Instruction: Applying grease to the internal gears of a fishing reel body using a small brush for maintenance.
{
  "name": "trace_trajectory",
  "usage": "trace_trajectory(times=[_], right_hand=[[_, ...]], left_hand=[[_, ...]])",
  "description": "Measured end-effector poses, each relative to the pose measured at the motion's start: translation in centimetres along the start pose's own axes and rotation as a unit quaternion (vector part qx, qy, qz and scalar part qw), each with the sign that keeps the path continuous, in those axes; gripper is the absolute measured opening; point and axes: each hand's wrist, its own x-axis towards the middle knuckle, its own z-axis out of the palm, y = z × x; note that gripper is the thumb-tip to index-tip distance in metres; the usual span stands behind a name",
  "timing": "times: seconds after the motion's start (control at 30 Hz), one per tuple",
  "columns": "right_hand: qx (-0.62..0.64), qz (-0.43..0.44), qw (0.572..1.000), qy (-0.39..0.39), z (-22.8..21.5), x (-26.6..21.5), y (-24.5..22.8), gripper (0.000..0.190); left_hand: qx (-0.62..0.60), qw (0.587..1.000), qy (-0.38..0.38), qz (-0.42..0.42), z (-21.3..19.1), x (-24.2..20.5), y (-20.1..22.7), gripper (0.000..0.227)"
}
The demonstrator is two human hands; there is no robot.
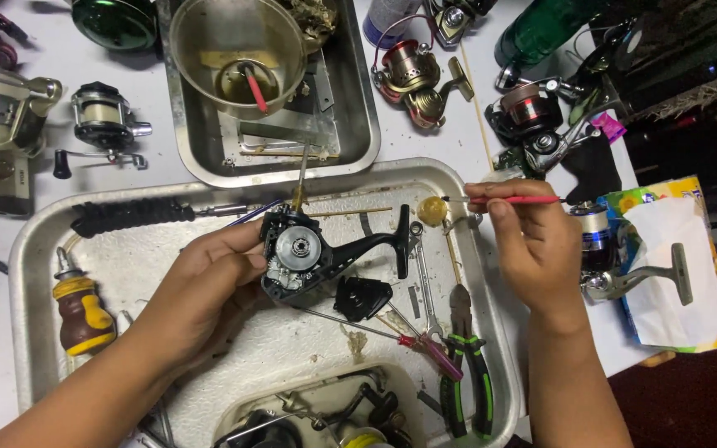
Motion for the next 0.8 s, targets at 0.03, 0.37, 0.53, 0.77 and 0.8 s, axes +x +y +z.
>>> trace_trajectory(times=[0.03,0.37,0.53,0.77,0.8], right_hand=[[0.0,0.001,1.0,-0.001,0.1,-0.1,0.1,0.013],[-0.175,-0.107,0.977,-0.061,0.6,-0.2,2.3,0.014],[-0.208,-0.127,0.967,-0.071,0.6,-0.2,2.3,0.013],[-0.014,-0.012,0.996,0.083,0.4,-1.0,2.8,0.012],[0.058,0.04,0.988,0.135,0.5,-1.2,3.2,0.014]], left_hand=[[0.0,1.0,0.001,-0.001,0.5,-0.1,0.4,0.047],[-0.018,1.0,-0.01,0.004,1.3,-0.4,1.4,0.045],[-0.011,1.0,0.001,-0.004,1.3,-0.3,1.4,0.047],[-0.028,1.0,-0.001,-0.006,1.6,-0.2,1.3,0.045],[-0.027,1.0,-0.001,-0.01,1.7,-0.2,1.4,0.045]])
